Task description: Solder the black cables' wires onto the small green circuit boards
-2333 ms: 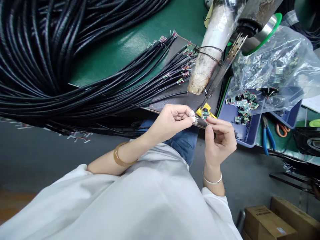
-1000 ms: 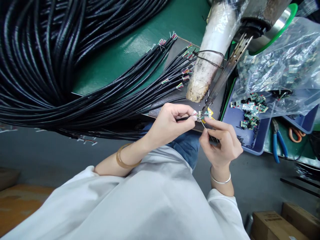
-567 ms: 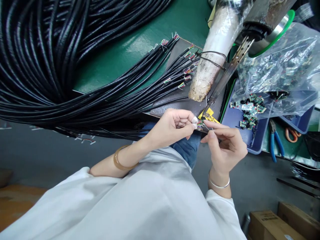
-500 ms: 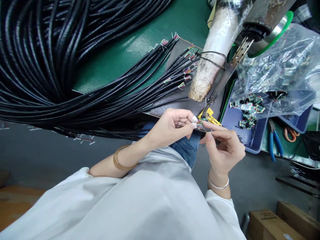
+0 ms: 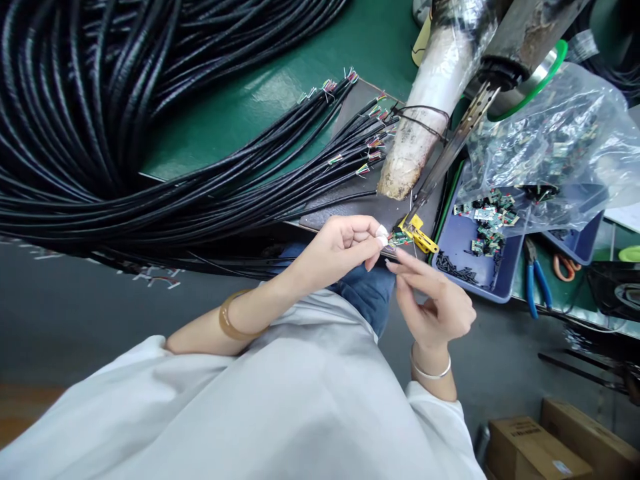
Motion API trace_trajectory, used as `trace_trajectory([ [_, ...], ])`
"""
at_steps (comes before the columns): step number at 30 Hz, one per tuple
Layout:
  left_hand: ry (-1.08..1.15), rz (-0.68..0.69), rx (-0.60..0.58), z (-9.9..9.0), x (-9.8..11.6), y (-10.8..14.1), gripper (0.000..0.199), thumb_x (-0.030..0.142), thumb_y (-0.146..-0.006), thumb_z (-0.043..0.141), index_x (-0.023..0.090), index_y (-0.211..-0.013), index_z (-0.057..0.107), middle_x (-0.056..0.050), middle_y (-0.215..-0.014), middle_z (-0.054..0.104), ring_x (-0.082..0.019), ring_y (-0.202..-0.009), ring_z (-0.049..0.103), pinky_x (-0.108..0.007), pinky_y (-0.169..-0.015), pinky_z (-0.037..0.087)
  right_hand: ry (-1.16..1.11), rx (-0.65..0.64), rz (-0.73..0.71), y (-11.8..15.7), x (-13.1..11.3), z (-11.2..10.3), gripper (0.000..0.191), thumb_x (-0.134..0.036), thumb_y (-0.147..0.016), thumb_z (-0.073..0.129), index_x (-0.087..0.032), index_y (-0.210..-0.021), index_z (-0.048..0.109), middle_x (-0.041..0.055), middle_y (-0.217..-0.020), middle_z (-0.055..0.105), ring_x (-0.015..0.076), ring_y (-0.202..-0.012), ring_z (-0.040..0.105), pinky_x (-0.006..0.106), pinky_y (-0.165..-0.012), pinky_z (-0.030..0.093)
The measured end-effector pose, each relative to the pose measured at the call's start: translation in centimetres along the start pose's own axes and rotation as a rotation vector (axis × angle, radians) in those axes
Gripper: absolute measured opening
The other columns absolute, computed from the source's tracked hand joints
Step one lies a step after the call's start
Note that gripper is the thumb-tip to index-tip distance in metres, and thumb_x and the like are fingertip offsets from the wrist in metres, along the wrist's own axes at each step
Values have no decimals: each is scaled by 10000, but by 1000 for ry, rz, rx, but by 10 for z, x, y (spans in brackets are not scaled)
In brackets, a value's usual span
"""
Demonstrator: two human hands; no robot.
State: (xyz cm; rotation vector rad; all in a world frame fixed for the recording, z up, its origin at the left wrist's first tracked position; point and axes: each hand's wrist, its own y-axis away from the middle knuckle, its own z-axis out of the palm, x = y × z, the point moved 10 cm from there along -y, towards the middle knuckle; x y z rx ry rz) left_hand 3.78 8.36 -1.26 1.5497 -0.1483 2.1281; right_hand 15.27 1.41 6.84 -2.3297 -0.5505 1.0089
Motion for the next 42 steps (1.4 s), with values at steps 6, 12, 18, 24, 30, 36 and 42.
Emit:
trace_trajectory([
  [6, -82, 0, -1, 3, 0, -1, 151, 235, -832, 647, 128, -725, 646, 36, -512, 535, -57, -470, 432, -180, -477, 336, 32, 98, 98, -7, 20, -5, 170, -80, -835, 715, -225, -914, 675, 21, -943, 785, 182, -894, 767, 353, -811, 648],
  [12, -114, 115, 91, -2, 10, -3, 103, 184, -813, 640, 126, -742, 686, 39, -586, 548, -44, -497, 403, -168, -467, 327, 104, 76, 21, -8, 13, 2, 194, -69, -832, 712, -230, -916, 646, 30, -986, 781, 163, -885, 760, 318, -797, 645],
  [18, -228, 207, 176, -7, 22, -5, 144, 201, -836, 627, 113, -741, 691, 1, -652, 599, -72, -577, 483, -180, -535, 397, 157, 81, -27, -13, 12, 1, 203, -65, -828, 707, -235, -895, 619, 34, -995, 788, 163, -889, 760, 304, -780, 643],
  [24, -305, 235, 181, -6, 24, -7, 154, 196, -855, 611, 117, -762, 706, -2, -649, 602, -79, -572, 489, -191, -539, 399, 132, 68, -15, -16, 18, 1, 179, -88, -846, 695, -235, -914, 619, 37, -996, 786, 166, -873, 760, 317, -767, 645],
  [30, -404, 276, 233, -8, 29, -5, 152, 198, -863, 605, 128, -777, 709, -5, -646, 624, -81, -556, 481, -196, -524, 392, 126, 77, -17, -20, 17, 1, 187, -77, -828, 720, -222, -904, 631, 45, -1002, 786, 170, -880, 764, 300, -774, 645],
  [36, -475, 310, 240, -6, 40, -2, 158, 192, -861, 592, 130, -757, 693, 14, -595, 565, -66, -515, 394, -191, -469, 317, 186, 74, -11, -26, 10, -1, 218, -81, -822, 738, -253, -924, 651, 12, -999, 787, 164, -848, 768, 294, -736, 656],
  [42, -495, 312, 226, -7, 39, -1, 155, 164, -854, 596, 129, -727, 678, 36, -570, 482, -57, -511, 330, -192, -465, 279, 249, 46, -94, -20, 1, 3, 217, -76, -797, 741, -235, -872, 614, 25, -1037, 798, 157, -861, 775, 252, -732, 646],
])
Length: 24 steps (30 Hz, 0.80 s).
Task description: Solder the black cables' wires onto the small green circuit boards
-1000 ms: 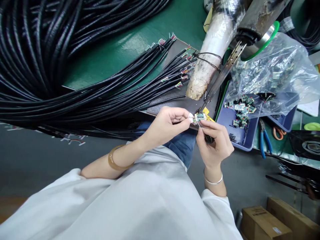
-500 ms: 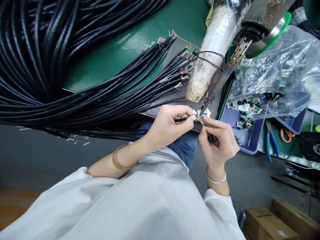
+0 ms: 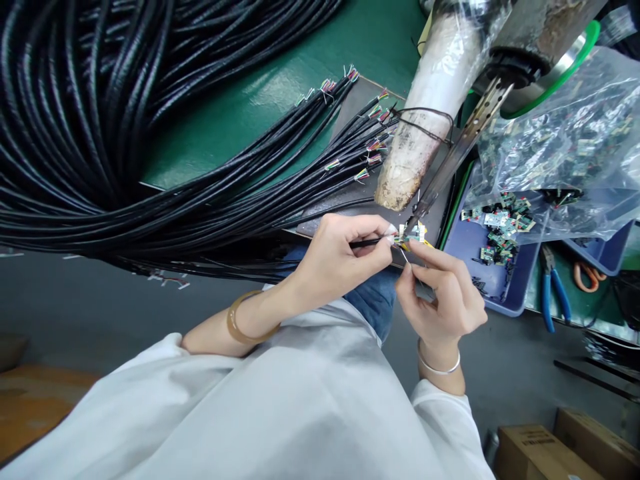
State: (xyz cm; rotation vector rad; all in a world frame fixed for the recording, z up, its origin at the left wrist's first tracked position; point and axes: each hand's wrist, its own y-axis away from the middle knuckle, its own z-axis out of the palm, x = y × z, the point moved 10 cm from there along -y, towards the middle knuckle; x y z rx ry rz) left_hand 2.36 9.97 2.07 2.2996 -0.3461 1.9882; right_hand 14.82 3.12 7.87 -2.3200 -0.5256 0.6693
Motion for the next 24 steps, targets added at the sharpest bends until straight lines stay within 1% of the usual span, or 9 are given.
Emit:
trace_trajectory([
  [2, -8, -10, -15, 1, -3, 1, 155, 159, -854, 598, 128, -724, 675, 37, -574, 474, -57, -520, 330, -192, -473, 277, 38, -34, -46, 3, -4, 3, 221, -73, -792, 749, -224, -877, 612, 30, -1048, 800, 146, -870, 776, 231, -759, 640],
  [4, -9, -26, -38, 4, -5, 3, 161, 167, -860, 595, 128, -727, 676, 36, -579, 475, -61, -529, 335, -194, -478, 278, 42, -39, -45, 5, -3, 2, 219, -83, -800, 752, -225, -901, 619, 27, -1050, 802, 143, -867, 776, 230, -764, 638],
  [6, -4, -30, -65, 8, -6, 6, 167, 173, -867, 586, 128, -737, 681, 31, -585, 491, -66, -537, 348, -195, -486, 288, 24, 12, 3, 5, 2, -5, 221, -93, -812, 747, -231, -936, 628, 25, -1029, 804, 153, -857, 779, 254, -760, 642],
  [9, 3, -22, -76, 10, -5, 9, 171, 173, -872, 576, 125, -751, 688, 21, -603, 535, -72, -551, 382, -193, -498, 309, 35, 128, 77, 3, 8, -19, 247, -77, -804, 743, -232, -970, 646, 25, -974, 806, 181, -861, 782, 284, -746, 647],
  [11, 11, -25, -58, 10, -6, 9, 167, 178, -872, 577, 126, -764, 694, 17, -614, 560, -72, -549, 395, -191, -497, 313, 35, 107, 95, 1, 9, -17, 248, -65, -805, 737, -236, -963, 653, 26, -985, 804, 187, -884, 781, 292, -756, 648],
  [13, 17, -35, -35, 8, -8, 7, 152, 180, -864, 586, 131, -776, 700, 15, -622, 579, -73, -543, 413, -191, -497, 321, -2, 28, 96, 0, 9, -8, 229, -64, -818, 725, -239, -944, 649, 28, -1015, 799, 179, -899, 777, 296, -788, 647],
  [15, 19, -42, 1, 6, -10, 5, 127, 174, -844, 604, 137, -773, 702, 15, -618, 591, -78, -541, 442, -194, -503, 339, -46, -20, 92, 1, 9, 0, 212, -62, -831, 713, -234, -933, 641, 37, -1027, 793, 169, -909, 771, 293, -812, 644],
  [19, 27, -38, 69, 1, -7, 0, 85, 164, -807, 641, 149, -742, 692, 16, -611, 611, -88, -545, 491, -201, -514, 368, -64, -14, 97, 0, 10, 5, 201, -65, -836, 711, -228, -936, 649, 45, -1032, 788, 168, -938, 765, 290, -836, 644],
  [24, 2, 22, 95, -3, 3, 1, 73, 155, -802, 649, 157, -740, 688, 17, -622, 615, -86, -548, 483, -205, -517, 364, -48, 28, 100, -5, 6, -2, 217, -61, -827, 724, -240, -934, 668, 23, -1028, 790, 162, -900, 770, 283, -826, 654],
])
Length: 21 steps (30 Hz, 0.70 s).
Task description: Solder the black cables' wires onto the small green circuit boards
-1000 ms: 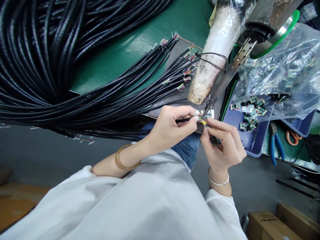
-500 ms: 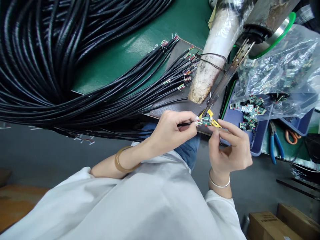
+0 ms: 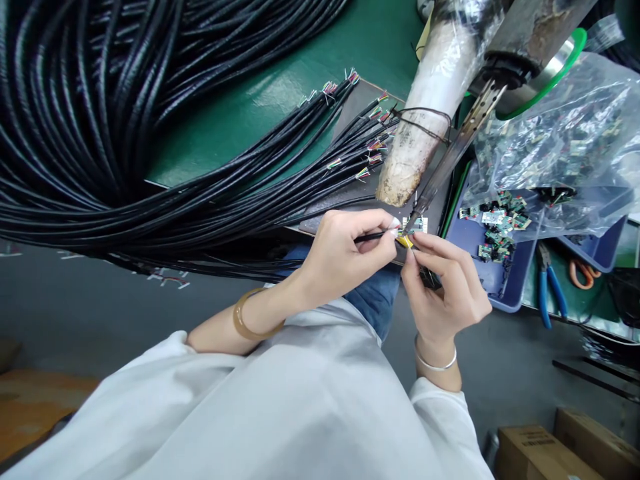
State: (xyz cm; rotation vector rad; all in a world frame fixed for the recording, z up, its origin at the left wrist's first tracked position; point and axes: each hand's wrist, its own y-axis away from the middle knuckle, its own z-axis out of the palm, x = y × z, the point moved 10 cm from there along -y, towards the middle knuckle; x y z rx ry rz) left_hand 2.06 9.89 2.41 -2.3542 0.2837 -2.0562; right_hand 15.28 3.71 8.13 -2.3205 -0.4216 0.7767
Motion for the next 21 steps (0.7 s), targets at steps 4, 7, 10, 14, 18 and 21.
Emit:
trace_trajectory([
  [4, -84, 76, -50, 3, 4, 4, 129, 133, -834, 600, 143, -741, 689, 27, -593, 565, -68, -521, 400, -206, -501, 313, 26, -3, -53, 4, -6, -2, 221, -59, -801, 746, -226, -911, 652, 28, -1027, 799, 152, -864, 773, 254, -789, 654],
  [7, -122, 95, -79, 6, 2, 6, 147, 112, -837, 584, 131, -730, 683, 30, -595, 554, -58, -518, 371, -202, -493, 288, 45, -11, -92, 8, -7, -1, 215, -75, -801, 751, -226, -895, 631, 30, -1031, 802, 152, -869, 776, 245, -775, 648],
  [10, -114, 106, -83, 7, 2, 6, 151, 120, -847, 584, 123, -732, 682, 34, -588, 547, -53, -513, 365, -199, -492, 280, 25, -33, -65, 8, -3, 0, 206, -77, -817, 736, -230, -899, 625, 19, -1005, 800, 145, -863, 772, 251, -784, 639],
  [14, -87, 95, -118, 10, 2, 8, 169, 146, -880, 576, 113, -767, 697, 24, -595, 582, -55, -521, 391, -196, -498, 299, 30, 19, 44, 5, 10, -8, 176, -89, -842, 713, -224, -921, 632, 21, -965, 779, 150, -866, 757, 256, -755, 619],
  [18, -93, 118, -165, 14, 5, 13, 140, 131, -862, 587, 100, -834, 721, 3, -641, 644, -60, -532, 455, -189, -514, 355, -100, -60, 320, 12, 38, -2, 77, -197, -911, 667, -230, -953, 612, -15, -868, 713, 118, -725, 726, 237, -665, 607],
  [21, -65, 150, -155, 11, 9, 17, 90, 129, -830, 637, 99, -866, 713, -3, -675, 658, -58, -537, 478, -177, -495, 361, -236, -95, 444, 18, 47, 4, 74, -247, -915, 680, -235, -922, 607, -46, -815, 666, 100, -677, 715, 222, -660, 608],
])
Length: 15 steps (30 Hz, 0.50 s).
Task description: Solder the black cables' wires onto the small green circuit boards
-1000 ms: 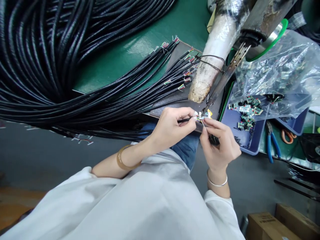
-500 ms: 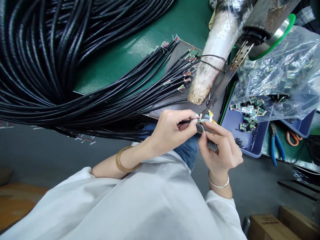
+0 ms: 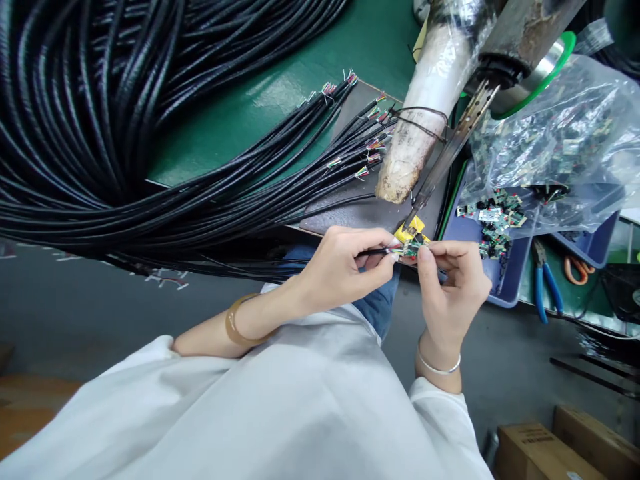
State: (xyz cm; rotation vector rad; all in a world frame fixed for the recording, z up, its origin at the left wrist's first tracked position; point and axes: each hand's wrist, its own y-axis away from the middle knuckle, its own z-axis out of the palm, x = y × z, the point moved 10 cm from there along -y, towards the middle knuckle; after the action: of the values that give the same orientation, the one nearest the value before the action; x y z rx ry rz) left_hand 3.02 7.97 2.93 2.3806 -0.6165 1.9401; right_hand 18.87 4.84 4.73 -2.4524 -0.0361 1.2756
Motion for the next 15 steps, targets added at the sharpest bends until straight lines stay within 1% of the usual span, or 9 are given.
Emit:
trace_trajectory([
  [2, 66, -8, 33, -6, -1, 2, 68, 136, -824, 665, 111, -876, 700, -5, -702, 666, -57, -550, 491, -170, -492, 364, -117, 14, 40, -1, 3, -1, 86, -246, -912, 686, -232, -901, 601, -50, -809, 654, 100, -676, 725, 214, -649, 609],
  [4, 226, -97, 17, -7, -10, 3, 51, 164, -853, 661, 124, -880, 679, -6, -701, 672, -56, -543, 502, -168, -496, 378, -245, -22, 80, -1, 8, 3, 102, -239, -910, 688, -226, -898, 588, -50, -821, 648, 102, -649, 729, 212, -608, 606],
  [6, 460, -249, -58, 1, -25, 6, 86, 218, -894, 636, 134, -882, 643, 1, -657, 667, -45, -475, 463, -169, -453, 354, -341, -91, 94, 0, 10, 11, 112, -223, -905, 692, -222, -892, 580, -48, -841, 649, 104, -617, 729, 211, -572, 604],
  [8, 648, -381, -149, 13, -34, 10, 139, 270, -909, 627, 137, -871, 610, 6, -625, 662, -29, -407, 387, -168, -394, 281, -374, -118, 69, 4, 9, 14, 106, -195, -895, 698, -220, -887, 595, -42, -861, 659, 113, -626, 741, 219, -584, 620],
  [10, 706, -442, -192, 18, -38, 13, 160, 283, -904, 635, 133, -855, 605, 7, -615, 658, -18, -389, 350, -166, -378, 236, -336, -84, 40, 9, 7, 8, 95, -172, -884, 704, -220, -886, 623, -40, -851, 678, 115, -619, 742, 221, -586, 623],
  [11, 698, -447, -189, 18, -39, 14, 151, 271, -893, 645, 130, -849, 610, 11, -610, 653, -15, -393, 351, -164, -382, 236, -288, -49, 30, 11, 6, 3, 89, -165, -882, 706, -221, -892, 637, -43, -824, 689, 108, -586, 728, 212, -553, 605],
  [13, 659, -433, -148, 14, -39, 14, 109, 228, -870, 660, 129, -855, 617, 28, -596, 634, -16, -408, 376, -157, -402, 271, -141, 43, 1, 16, 1, -11, 86, -157, -881, 703, -227, -924, 676, -53, -738, 698, 90, -499, 673, 189, -455, 521],
  [15, 628, -413, -114, 13, -37, 15, 80, 196, -854, 665, 131, -867, 620, 33, -601, 630, -27, -446, 449, -152, -450, 348, 30, 116, -72, 20, -12, -23, 138, -159, -893, 685, -243, -996, 721, -49, -694, 707, 77, -445, 612, 193, -412, 445],
])
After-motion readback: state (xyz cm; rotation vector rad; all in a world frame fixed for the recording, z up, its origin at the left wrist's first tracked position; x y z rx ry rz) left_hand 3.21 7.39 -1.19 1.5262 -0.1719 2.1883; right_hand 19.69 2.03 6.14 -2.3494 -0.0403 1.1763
